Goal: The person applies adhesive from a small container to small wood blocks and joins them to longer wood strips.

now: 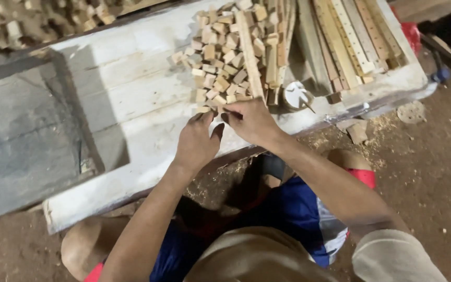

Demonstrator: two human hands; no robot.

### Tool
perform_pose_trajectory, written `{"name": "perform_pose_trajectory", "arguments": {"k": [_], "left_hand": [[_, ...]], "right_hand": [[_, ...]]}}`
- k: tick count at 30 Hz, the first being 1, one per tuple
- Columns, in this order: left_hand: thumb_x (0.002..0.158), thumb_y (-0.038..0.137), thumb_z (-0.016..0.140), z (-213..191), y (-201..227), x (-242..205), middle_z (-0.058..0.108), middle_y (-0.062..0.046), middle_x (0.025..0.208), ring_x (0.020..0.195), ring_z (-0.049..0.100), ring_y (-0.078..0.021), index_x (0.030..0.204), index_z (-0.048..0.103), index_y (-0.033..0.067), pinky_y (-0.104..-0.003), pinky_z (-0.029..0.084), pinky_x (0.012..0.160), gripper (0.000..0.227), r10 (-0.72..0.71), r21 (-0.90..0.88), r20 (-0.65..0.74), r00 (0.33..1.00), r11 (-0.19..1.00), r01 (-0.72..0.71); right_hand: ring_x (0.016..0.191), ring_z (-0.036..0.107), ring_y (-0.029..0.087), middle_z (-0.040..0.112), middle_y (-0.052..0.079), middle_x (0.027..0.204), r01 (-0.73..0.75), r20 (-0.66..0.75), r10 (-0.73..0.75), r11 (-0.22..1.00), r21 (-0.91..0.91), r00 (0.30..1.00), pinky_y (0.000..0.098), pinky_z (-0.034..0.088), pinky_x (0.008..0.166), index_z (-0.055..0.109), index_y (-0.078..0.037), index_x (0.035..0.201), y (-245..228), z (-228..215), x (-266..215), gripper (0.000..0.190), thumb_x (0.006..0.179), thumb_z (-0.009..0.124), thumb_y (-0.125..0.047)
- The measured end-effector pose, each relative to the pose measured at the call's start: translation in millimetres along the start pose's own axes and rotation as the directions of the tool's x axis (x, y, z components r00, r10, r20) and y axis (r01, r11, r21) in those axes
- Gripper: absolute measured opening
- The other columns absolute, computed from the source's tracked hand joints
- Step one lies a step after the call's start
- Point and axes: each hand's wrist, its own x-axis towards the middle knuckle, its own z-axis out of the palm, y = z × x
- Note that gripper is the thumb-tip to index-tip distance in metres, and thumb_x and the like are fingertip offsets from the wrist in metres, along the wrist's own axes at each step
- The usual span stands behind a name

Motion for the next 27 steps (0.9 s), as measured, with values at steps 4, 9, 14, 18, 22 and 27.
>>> {"name": "perform_pose_trajectory", "arguments": {"k": [4,9,14,18,22,27], "left_hand": [[0.095,0.023,0.068,1.6,6.7,6.5,0.071,-0.023,0.106,0.101,0.071,-0.0402,0.123,0.065,0.0007,-0.045,0.059,0.085,0.036,0.024,-0.03,0.099,0.995,0.999,-0.022],[0.096,0.024,0.064,11.5,24.6,29.8,0.07,-0.028,0.113,0.105,0.069,-0.0437,0.135,0.06,0.0017,-0.05,0.058,0.087,0.045,-0.045,-0.1,0.168,0.985,0.993,0.062],[0.097,0.023,0.06,7.5,78.6,46.5,0.069,-0.026,0.119,0.108,0.069,-0.0422,0.135,0.06,0.003,-0.048,0.057,0.089,0.043,-0.012,-0.135,0.202,0.979,0.99,0.04],[0.099,0.031,0.058,28.5,91.1,70.7,0.067,-0.022,0.126,0.117,0.065,-0.04,0.136,0.06,0.0068,-0.048,0.054,0.096,0.045,0.005,-0.149,0.236,0.972,0.988,0.031],[0.094,0.029,0.062,45.9,112.9,95.1,0.072,-0.022,0.111,0.106,0.069,-0.0423,0.126,0.065,0.0082,-0.053,0.056,0.088,0.038,0.042,-0.109,0.154,0.987,0.994,-0.025],[0.093,0.033,0.06,50.9,133.4,111.9,0.073,-0.019,0.114,0.109,0.068,-0.0409,0.125,0.066,0.0103,-0.053,0.054,0.092,0.039,0.024,-0.095,0.195,0.981,0.995,-0.006]], "right_hand": [[0.083,0.075,0.035,0.078,0.011,0.084,-0.076,-0.019,0.075,0.994,-0.076,0.997,0.0406,0.057,0.068,0.081,-0.02,0.095,15.7,-31.2,-3.8,0.015,0.089,0.068,-0.019],[0.083,0.075,0.035,0.079,0.008,0.085,-0.142,-0.122,0.13,0.986,-0.091,0.984,0.0398,0.06,0.074,0.082,-0.021,0.101,43.8,-48.3,-4.7,0.017,0.087,0.072,-0.023],[0.085,0.075,0.033,0.078,0.006,0.089,-0.198,-0.283,0.139,0.961,-0.194,0.949,0.0426,0.061,0.074,0.082,-0.023,0.099,79.3,-90.1,7.0,0.014,0.087,0.075,-0.027],[0.082,0.075,0.032,0.078,0.001,0.086,-0.406,-0.415,0.252,0.847,-0.342,0.875,0.0427,0.062,0.074,0.082,-0.03,0.099,135.1,-122.7,18.3,0.014,0.087,0.077,-0.034],[0.068,0.075,0.03,0.076,0.004,0.074,-0.424,-0.437,0.168,0.683,-0.595,0.884,0.0429,0.064,0.059,0.081,-0.027,0.095,185.8,-128.9,22.3,0.01,0.087,0.076,-0.029],[0.079,0.076,0.031,0.076,0.008,0.082,-0.427,-0.398,0.168,0.491,-0.759,0.902,0.0439,0.063,0.062,0.075,-0.009,0.101,194.7,-109.9,20.0,0.019,0.095,0.057,-0.009]]}}
